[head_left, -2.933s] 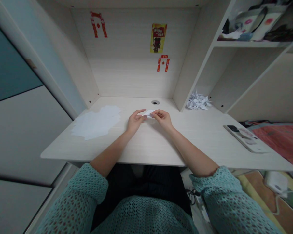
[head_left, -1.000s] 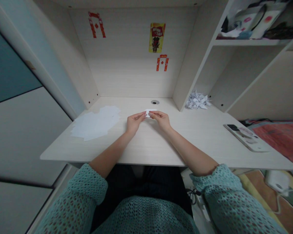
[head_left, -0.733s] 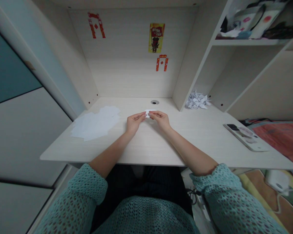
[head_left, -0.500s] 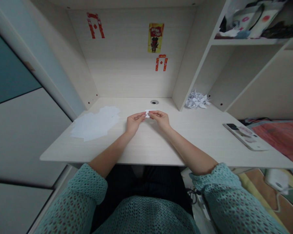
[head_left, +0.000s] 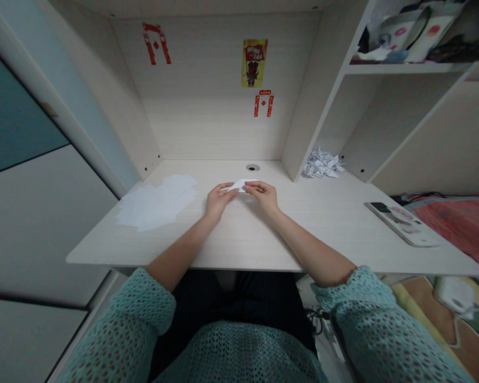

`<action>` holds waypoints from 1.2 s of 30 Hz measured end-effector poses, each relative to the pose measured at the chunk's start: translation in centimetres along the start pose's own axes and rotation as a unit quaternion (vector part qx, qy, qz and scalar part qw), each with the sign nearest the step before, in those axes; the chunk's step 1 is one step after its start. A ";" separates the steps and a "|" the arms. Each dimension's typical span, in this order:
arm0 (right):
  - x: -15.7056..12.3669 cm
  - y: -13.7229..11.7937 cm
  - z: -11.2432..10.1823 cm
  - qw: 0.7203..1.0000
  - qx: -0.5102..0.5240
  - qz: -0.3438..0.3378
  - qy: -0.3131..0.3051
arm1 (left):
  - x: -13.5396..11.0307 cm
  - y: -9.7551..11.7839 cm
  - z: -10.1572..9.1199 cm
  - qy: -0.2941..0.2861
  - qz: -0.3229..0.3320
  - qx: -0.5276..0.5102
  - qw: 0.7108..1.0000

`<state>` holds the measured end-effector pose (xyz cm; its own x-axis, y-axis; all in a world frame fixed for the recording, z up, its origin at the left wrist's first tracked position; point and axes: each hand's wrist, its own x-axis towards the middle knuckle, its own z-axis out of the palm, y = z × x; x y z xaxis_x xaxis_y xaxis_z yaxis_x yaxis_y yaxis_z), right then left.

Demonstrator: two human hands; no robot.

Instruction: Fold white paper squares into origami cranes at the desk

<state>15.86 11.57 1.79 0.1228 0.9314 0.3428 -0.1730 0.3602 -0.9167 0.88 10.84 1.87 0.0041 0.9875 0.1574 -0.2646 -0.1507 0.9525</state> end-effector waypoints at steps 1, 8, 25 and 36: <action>0.1 0.0 0.0 1.000 0.003 0.001 -0.002 | 0.0 0.1 0.0 0.001 -0.004 -0.002 1.000; 0.5 -0.1 -0.3 1.000 0.018 0.011 -0.013 | -0.3 0.9 0.3 -0.008 0.016 0.022 1.000; 0.6 0.7 -0.3 1.000 0.002 0.023 0.016 | 0.0 0.1 0.1 -0.041 0.030 0.039 0.998; 0.3 0.4 -0.4 0.992 -0.095 -0.068 -0.039 | 0.3 -0.8 0.2 -0.052 -0.019 0.064 0.996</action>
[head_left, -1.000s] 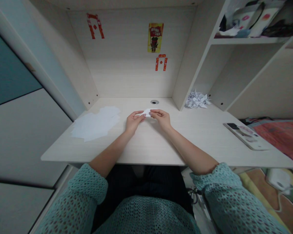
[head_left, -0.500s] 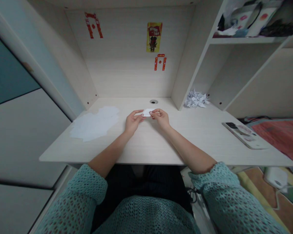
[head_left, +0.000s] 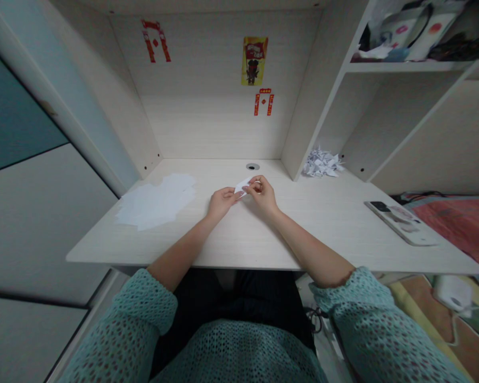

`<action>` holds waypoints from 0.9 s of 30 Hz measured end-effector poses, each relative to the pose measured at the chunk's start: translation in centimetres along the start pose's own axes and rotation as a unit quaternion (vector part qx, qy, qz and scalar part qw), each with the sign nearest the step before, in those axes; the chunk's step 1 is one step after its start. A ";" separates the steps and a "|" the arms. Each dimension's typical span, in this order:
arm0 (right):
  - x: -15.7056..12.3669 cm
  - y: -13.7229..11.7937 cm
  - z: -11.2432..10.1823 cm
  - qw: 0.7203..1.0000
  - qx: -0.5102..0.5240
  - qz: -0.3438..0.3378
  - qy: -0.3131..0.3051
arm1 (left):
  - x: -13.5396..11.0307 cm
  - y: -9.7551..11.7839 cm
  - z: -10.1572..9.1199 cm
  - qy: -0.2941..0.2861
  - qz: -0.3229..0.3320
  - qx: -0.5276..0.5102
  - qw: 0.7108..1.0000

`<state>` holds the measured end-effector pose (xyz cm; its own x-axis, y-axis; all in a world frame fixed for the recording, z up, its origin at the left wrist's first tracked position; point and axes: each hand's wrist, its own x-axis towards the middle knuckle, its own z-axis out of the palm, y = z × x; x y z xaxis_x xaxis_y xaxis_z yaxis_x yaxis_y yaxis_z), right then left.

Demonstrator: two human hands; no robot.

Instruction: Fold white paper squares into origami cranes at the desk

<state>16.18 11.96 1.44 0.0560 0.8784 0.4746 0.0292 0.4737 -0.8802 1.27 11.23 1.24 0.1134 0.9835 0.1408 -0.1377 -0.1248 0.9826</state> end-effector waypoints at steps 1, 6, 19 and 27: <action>-0.1 -0.1 0.1 1.000 -0.012 0.000 -0.005 | 0.0 -0.1 0.0 0.002 -0.009 0.003 1.000; -0.5 -0.4 0.3 0.999 -0.046 0.003 0.011 | 0.0 0.0 -0.1 0.003 -0.045 0.013 0.999; -0.3 -0.2 0.2 0.989 0.104 0.093 -0.038 | -0.1 0.1 -0.2 -0.009 -0.050 -0.003 0.999; -0.1 0.7 0.4 0.993 0.080 0.081 -0.018 | 0.0 -0.1 -0.1 -0.017 -0.036 0.024 0.999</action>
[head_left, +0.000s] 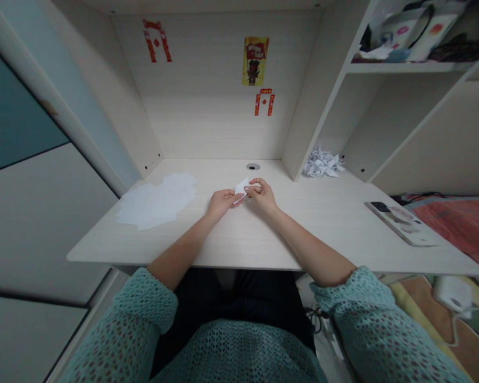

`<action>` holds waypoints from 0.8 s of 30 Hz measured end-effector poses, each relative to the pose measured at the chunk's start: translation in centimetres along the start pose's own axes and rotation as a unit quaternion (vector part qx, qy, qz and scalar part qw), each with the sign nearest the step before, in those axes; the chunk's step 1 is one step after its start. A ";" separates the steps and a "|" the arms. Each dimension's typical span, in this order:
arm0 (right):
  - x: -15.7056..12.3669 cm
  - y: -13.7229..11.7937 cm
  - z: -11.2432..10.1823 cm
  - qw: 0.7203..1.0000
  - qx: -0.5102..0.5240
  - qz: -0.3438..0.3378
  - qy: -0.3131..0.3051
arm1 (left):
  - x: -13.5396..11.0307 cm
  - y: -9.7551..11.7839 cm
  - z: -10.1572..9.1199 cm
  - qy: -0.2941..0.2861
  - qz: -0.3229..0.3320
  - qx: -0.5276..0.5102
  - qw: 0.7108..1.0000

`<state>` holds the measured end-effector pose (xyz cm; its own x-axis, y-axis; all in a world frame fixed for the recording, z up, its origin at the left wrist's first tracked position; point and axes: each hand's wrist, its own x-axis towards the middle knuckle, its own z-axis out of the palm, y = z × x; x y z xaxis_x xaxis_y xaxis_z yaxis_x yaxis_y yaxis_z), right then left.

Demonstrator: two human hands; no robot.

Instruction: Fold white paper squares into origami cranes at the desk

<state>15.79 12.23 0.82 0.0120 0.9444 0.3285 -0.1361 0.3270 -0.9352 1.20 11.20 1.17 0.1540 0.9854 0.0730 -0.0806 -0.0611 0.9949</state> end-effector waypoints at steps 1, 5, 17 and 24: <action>0.0 0.0 -0.1 1.000 -0.017 -0.010 0.002 | -0.1 0.1 0.0 0.002 0.007 0.012 1.000; -0.3 -0.8 -0.5 0.987 -0.140 -0.083 0.006 | -0.3 0.4 0.2 0.014 0.018 0.038 0.999; -1.0 -1.9 -0.1 0.973 -0.184 -0.121 -0.069 | -0.6 1.2 -0.1 0.080 0.093 -0.023 0.992; -0.9 -1.7 -0.1 0.977 -0.163 -0.110 -0.084 | -0.5 1.6 -0.3 0.112 0.108 -0.046 0.987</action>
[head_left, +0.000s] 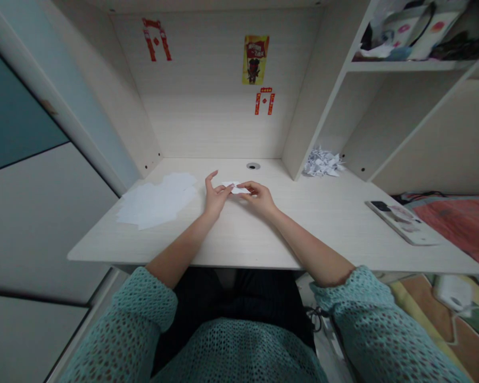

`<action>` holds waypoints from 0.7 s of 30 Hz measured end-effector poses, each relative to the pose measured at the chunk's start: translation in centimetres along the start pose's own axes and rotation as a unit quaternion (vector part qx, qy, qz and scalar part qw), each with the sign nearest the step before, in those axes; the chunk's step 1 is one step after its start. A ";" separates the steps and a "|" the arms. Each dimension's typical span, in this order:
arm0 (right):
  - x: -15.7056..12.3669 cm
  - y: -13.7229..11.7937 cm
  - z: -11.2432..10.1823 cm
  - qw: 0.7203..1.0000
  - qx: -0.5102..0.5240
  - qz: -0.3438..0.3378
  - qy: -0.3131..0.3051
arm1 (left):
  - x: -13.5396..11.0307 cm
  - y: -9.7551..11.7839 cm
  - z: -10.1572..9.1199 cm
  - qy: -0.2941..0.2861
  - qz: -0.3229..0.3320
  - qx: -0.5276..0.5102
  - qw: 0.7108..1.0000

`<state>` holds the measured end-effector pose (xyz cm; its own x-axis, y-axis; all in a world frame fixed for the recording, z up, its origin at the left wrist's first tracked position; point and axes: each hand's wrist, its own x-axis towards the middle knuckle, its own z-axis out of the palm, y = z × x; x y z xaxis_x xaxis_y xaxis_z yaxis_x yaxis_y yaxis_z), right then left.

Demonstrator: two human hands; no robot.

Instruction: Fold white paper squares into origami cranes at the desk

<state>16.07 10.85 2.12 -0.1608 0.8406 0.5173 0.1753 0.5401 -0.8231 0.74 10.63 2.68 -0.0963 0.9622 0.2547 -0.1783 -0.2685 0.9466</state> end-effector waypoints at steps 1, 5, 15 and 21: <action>0.1 0.1 0.0 1.000 0.010 0.004 0.006 | 0.0 0.0 0.0 -0.008 -0.002 0.000 1.000; 0.4 0.5 -0.1 0.998 0.055 0.020 0.034 | 0.1 -0.3 0.0 -0.072 0.002 0.005 0.997; 0.4 0.0 -0.2 0.994 0.093 0.051 0.024 | 0.0 -0.2 -0.2 -0.077 0.033 0.067 0.994; 0.5 0.2 -0.2 0.995 0.084 0.049 0.022 | 0.0 -0.2 -0.3 -0.071 0.058 0.093 0.991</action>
<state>16.27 11.38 2.22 -0.1075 0.8923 0.4384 0.0219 0.4430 -0.8963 0.52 10.64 2.42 0.0351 0.9259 0.3763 0.0110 -0.3768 0.9262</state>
